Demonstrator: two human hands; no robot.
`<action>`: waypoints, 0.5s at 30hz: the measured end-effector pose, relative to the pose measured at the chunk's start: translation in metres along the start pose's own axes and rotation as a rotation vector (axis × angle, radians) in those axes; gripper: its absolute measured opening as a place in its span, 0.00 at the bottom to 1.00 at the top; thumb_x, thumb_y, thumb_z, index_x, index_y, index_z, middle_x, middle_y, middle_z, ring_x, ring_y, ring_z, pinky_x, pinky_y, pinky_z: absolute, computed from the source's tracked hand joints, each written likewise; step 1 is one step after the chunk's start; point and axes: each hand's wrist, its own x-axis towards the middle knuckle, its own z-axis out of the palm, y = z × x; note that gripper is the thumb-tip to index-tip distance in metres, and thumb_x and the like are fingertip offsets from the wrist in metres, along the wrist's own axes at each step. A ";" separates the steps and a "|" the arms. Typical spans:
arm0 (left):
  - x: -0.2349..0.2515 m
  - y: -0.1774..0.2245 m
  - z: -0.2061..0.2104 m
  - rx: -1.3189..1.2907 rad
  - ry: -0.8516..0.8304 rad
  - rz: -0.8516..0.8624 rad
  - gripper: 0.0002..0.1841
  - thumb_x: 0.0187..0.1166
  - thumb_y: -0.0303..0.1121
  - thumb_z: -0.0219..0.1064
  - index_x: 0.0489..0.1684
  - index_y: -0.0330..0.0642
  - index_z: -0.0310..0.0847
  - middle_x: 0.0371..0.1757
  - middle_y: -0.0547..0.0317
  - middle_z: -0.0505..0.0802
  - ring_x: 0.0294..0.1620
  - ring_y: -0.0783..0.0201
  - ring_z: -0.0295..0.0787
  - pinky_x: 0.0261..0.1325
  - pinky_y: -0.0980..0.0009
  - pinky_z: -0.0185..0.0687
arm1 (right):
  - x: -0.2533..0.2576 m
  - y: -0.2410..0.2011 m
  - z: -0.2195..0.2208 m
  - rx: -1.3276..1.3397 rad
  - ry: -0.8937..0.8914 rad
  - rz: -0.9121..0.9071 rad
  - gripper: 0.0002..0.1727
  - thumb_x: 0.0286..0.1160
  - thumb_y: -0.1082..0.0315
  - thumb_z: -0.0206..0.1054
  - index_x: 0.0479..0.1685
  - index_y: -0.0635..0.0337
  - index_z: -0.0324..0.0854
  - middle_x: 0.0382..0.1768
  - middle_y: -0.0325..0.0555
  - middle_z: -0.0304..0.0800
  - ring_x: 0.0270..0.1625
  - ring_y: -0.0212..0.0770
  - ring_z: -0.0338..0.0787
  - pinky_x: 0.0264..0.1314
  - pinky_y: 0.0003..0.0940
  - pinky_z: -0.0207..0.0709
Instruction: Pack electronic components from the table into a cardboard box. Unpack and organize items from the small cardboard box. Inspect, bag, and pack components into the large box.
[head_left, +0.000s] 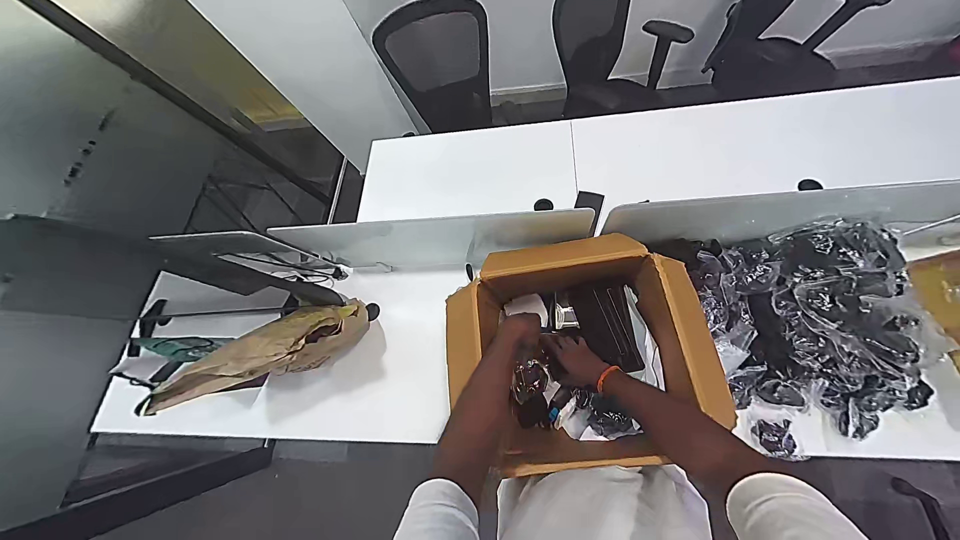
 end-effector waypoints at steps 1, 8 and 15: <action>-0.009 -0.007 -0.013 -0.023 0.004 0.118 0.14 0.77 0.37 0.67 0.45 0.33 0.89 0.49 0.36 0.92 0.55 0.36 0.88 0.57 0.30 0.78 | 0.003 0.002 -0.001 -0.002 -0.016 0.024 0.69 0.46 0.48 0.88 0.96 0.52 0.46 0.87 0.67 0.60 0.84 0.72 0.66 0.76 0.80 0.60; -0.064 -0.017 0.006 -0.091 0.062 0.249 0.18 0.70 0.26 0.70 0.60 0.41 0.86 0.53 0.40 0.92 0.57 0.38 0.89 0.58 0.29 0.80 | 0.024 -0.024 -0.016 0.024 -0.014 0.156 0.54 0.46 0.44 0.84 0.85 0.44 0.69 0.87 0.63 0.60 0.85 0.75 0.60 0.71 0.85 0.60; -0.048 -0.009 0.022 -0.058 0.125 0.044 0.23 0.69 0.36 0.75 0.65 0.45 0.85 0.62 0.38 0.90 0.66 0.33 0.85 0.63 0.25 0.76 | -0.005 -0.037 -0.017 -0.163 -0.226 0.027 0.27 0.62 0.61 0.79 0.63 0.58 0.84 0.57 0.63 0.89 0.64 0.70 0.85 0.68 0.80 0.69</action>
